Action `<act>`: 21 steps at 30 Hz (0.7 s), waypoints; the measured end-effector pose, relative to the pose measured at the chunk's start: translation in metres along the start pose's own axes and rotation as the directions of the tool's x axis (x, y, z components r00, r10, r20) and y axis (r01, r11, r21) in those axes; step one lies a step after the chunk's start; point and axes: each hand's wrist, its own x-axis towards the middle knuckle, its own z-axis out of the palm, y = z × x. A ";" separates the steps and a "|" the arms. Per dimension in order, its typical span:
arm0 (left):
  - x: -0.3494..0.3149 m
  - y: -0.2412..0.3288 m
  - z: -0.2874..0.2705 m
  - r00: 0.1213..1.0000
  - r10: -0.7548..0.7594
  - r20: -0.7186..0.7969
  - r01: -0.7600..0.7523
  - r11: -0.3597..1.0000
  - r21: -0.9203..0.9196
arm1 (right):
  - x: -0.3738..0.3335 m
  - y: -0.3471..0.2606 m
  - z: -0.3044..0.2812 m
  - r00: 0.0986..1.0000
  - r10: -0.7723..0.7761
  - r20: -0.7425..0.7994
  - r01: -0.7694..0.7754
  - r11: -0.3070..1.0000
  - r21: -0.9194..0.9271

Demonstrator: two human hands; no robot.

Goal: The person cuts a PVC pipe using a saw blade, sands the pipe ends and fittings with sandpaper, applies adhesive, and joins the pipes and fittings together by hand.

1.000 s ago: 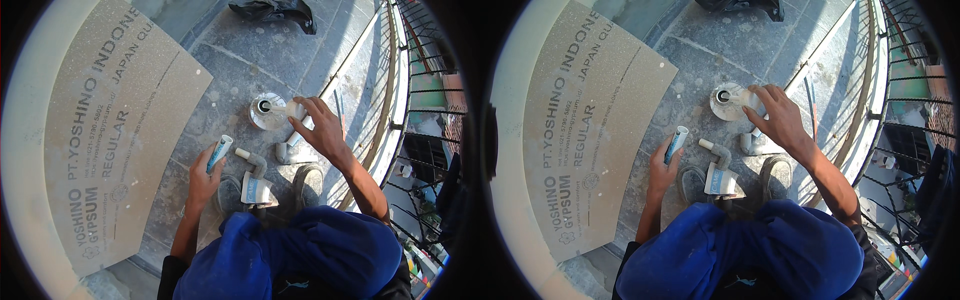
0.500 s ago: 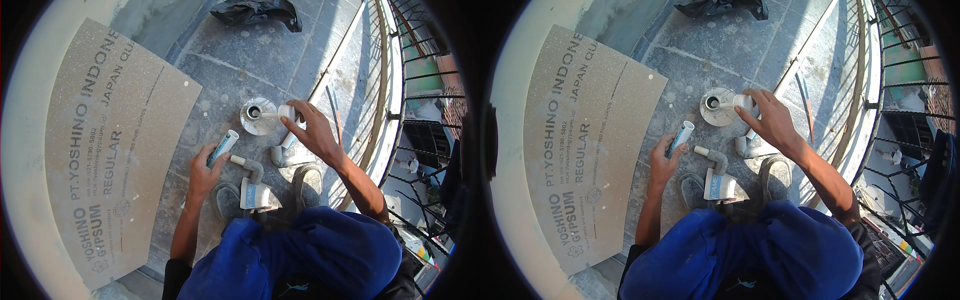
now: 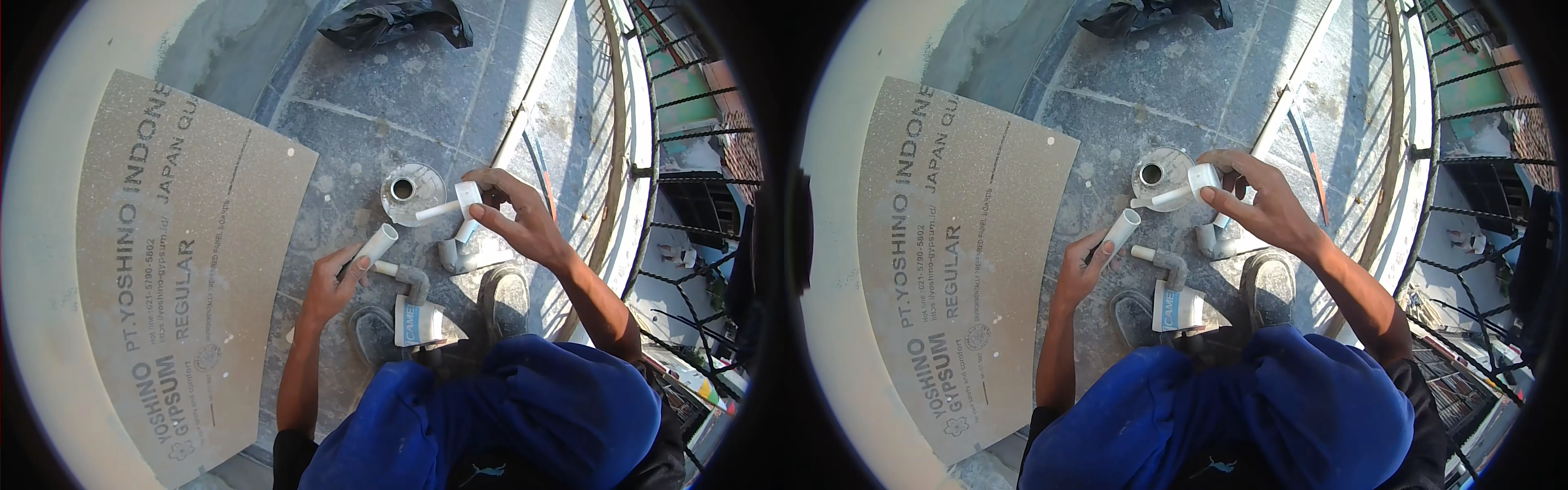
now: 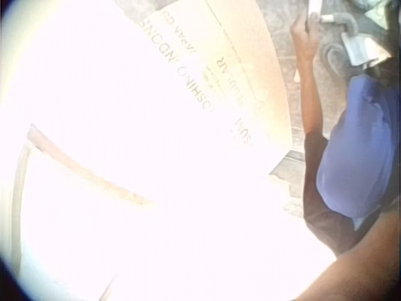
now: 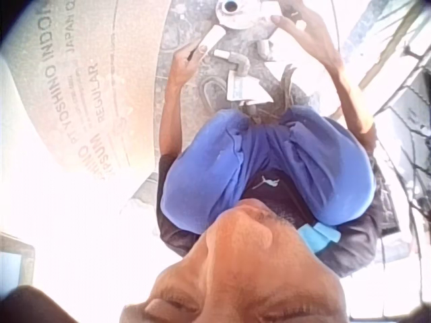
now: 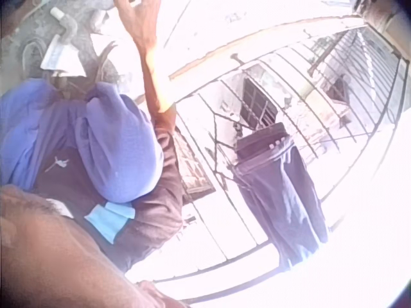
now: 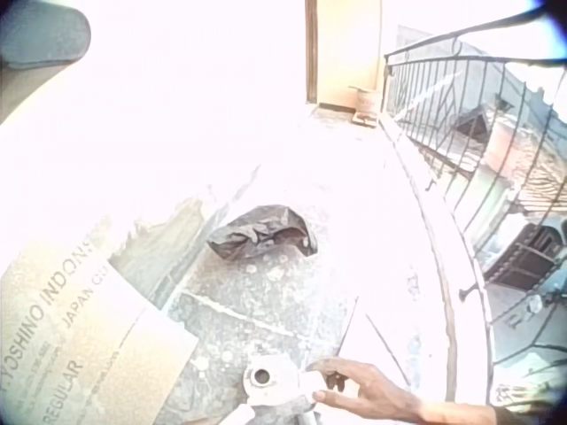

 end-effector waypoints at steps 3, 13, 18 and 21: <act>0.000 0.004 0.001 1.000 -0.006 -0.026 0.004 0.998 -0.065 | -0.001 -0.003 -0.002 0.997 -0.075 0.015 0.076 0.996 -0.050; -0.003 0.011 -0.004 1.000 0.007 -0.019 -0.007 1.000 0.000 | 0.005 -0.011 -0.005 0.978 -0.159 0.137 0.181 0.968 -0.171; -0.003 0.015 -0.006 1.000 0.019 0.016 -0.021 0.994 0.109 | 0.010 -0.007 0.000 0.944 -0.268 0.191 0.306 0.929 -0.208; -0.002 0.021 -0.005 0.999 0.042 0.029 -0.046 0.980 0.192 | 0.014 -0.011 0.001 0.862 -0.412 0.294 0.494 0.810 -0.315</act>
